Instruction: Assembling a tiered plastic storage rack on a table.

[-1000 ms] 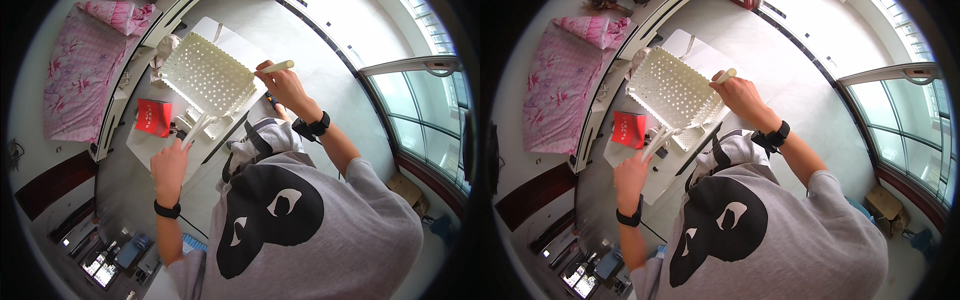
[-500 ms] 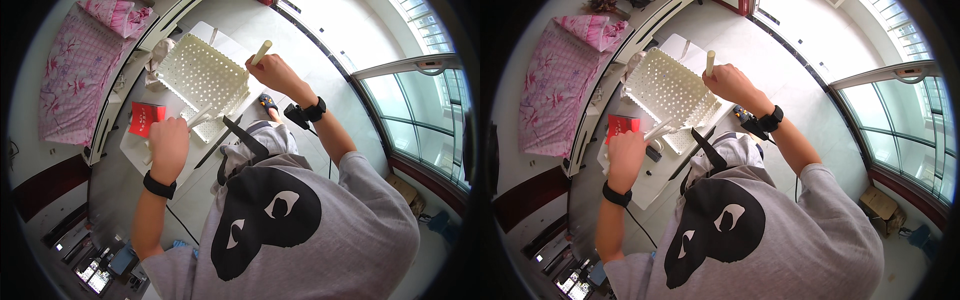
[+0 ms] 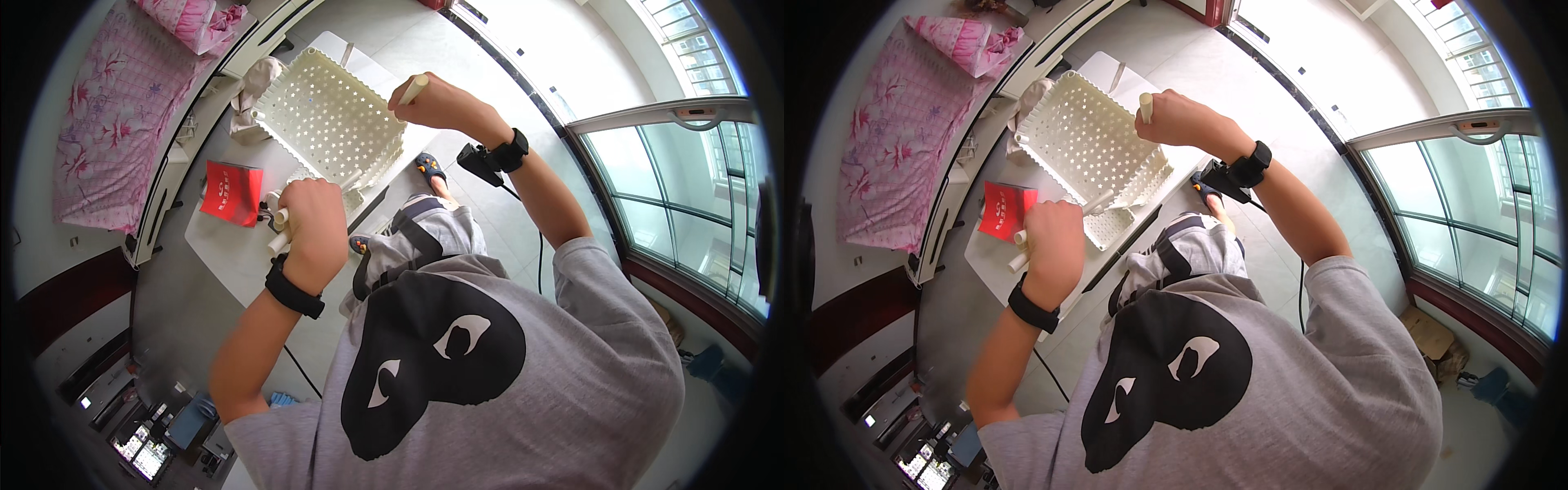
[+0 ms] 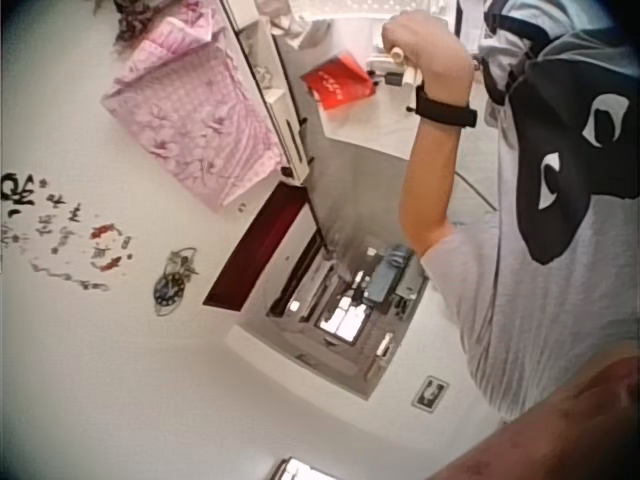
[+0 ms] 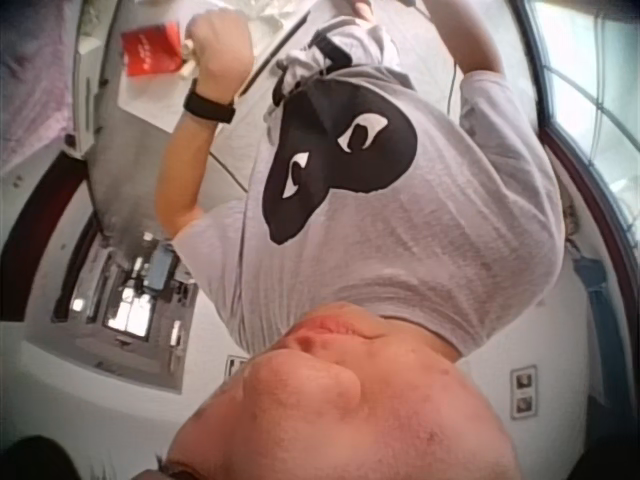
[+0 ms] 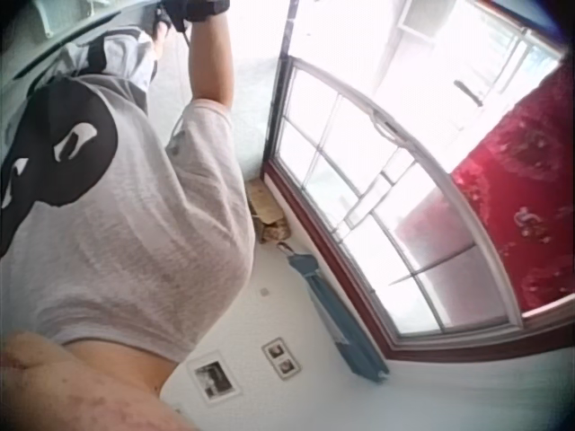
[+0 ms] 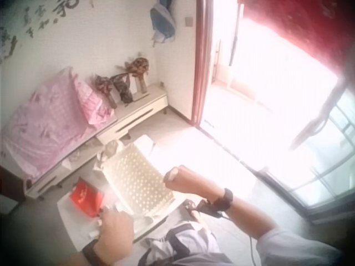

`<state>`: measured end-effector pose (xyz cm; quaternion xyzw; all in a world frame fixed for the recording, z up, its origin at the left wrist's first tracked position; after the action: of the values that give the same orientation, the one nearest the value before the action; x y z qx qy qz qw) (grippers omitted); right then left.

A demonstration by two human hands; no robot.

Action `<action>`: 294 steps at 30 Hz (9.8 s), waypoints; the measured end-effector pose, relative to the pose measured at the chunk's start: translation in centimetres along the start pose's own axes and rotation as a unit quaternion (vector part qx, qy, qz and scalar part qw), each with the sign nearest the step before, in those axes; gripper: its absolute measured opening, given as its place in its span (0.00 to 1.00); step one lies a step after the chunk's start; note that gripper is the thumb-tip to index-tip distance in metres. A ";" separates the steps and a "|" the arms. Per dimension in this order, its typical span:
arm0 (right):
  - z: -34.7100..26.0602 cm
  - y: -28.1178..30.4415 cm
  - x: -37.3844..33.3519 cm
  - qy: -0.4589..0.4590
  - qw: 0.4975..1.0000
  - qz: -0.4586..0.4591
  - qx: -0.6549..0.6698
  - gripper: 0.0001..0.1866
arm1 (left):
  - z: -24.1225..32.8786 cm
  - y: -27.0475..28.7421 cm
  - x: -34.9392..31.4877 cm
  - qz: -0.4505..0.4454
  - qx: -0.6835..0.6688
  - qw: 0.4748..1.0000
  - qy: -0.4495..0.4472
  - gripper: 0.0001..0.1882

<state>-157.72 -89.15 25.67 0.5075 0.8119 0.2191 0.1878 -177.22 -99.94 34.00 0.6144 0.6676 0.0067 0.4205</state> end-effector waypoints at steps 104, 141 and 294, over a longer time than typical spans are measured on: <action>-7.4 5.1 18.8 0.005 0.979 -0.172 0.107 0.13 | -13.1 -11.2 8.7 0.299 -0.747 0.517 0.292 0.26; -1.6 0.5 25.1 0.099 0.983 -0.156 -0.016 0.18 | -12.0 -14.7 17.7 0.153 -0.757 0.599 0.214 0.15; -9.4 -0.6 -2.5 0.079 0.865 0.031 0.494 0.26 | -0.5 -10.4 -1.7 0.454 -0.794 0.369 0.166 0.47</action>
<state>-162.07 -93.22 33.44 0.5401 0.8096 -0.1655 -0.1594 -186.15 -103.60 29.79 0.1949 0.0318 0.8253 0.5290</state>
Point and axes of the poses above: each hand's wrist, its own x-axis towards the middle knuckle, its own y-axis out of the back of the hand, z = x × y, the point moved 1 cm from there along x, towards the middle knuckle, and after that the axes turned 9 degrees about x, right-handed, at the moved point
